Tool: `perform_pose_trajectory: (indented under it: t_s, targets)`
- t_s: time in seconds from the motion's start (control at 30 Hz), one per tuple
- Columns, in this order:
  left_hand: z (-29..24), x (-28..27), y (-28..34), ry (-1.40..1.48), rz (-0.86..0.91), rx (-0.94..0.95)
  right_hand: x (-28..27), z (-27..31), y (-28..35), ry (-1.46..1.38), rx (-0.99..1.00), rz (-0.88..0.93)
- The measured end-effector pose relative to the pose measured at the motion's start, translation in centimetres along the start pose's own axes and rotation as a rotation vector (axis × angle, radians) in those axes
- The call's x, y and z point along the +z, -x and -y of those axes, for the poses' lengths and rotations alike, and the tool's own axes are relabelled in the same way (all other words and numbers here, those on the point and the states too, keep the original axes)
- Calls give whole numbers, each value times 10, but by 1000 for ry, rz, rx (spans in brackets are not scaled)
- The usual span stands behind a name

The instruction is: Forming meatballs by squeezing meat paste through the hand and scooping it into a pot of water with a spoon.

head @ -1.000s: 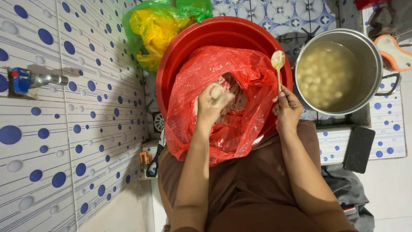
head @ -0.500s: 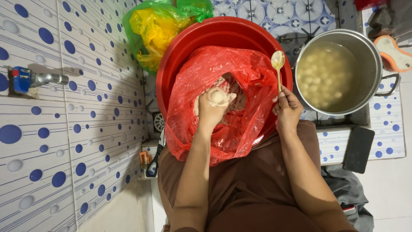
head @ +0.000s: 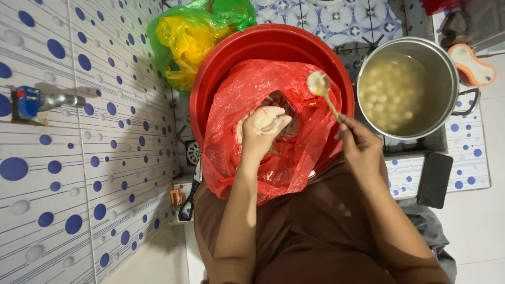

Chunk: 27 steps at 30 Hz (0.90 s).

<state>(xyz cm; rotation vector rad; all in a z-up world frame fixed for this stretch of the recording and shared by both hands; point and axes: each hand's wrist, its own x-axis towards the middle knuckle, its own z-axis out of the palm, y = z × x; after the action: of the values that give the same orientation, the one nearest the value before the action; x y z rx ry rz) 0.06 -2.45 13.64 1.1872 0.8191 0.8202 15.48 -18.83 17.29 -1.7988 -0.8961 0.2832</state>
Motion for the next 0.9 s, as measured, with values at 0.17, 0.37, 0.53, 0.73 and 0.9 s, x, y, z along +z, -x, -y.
perform_pose_trajectory:
  t_s: [0.17,0.37,0.53,0.73,0.9]
  targets:
    - [-1,-5,1,2,-1,-22,-12,53,3,318,-266,129]
    - [-8,-3,3,-30,-38,-46,-2,83,6,549,-501,157]
    - [5,-4,2,-61,-91,-97,9,88,4,540,-577,174]
    - [20,-8,-3,45,-79,-164,20,83,9,439,-481,242]
    - [88,-16,-17,-321,-58,-177,22,53,17,132,-44,391]
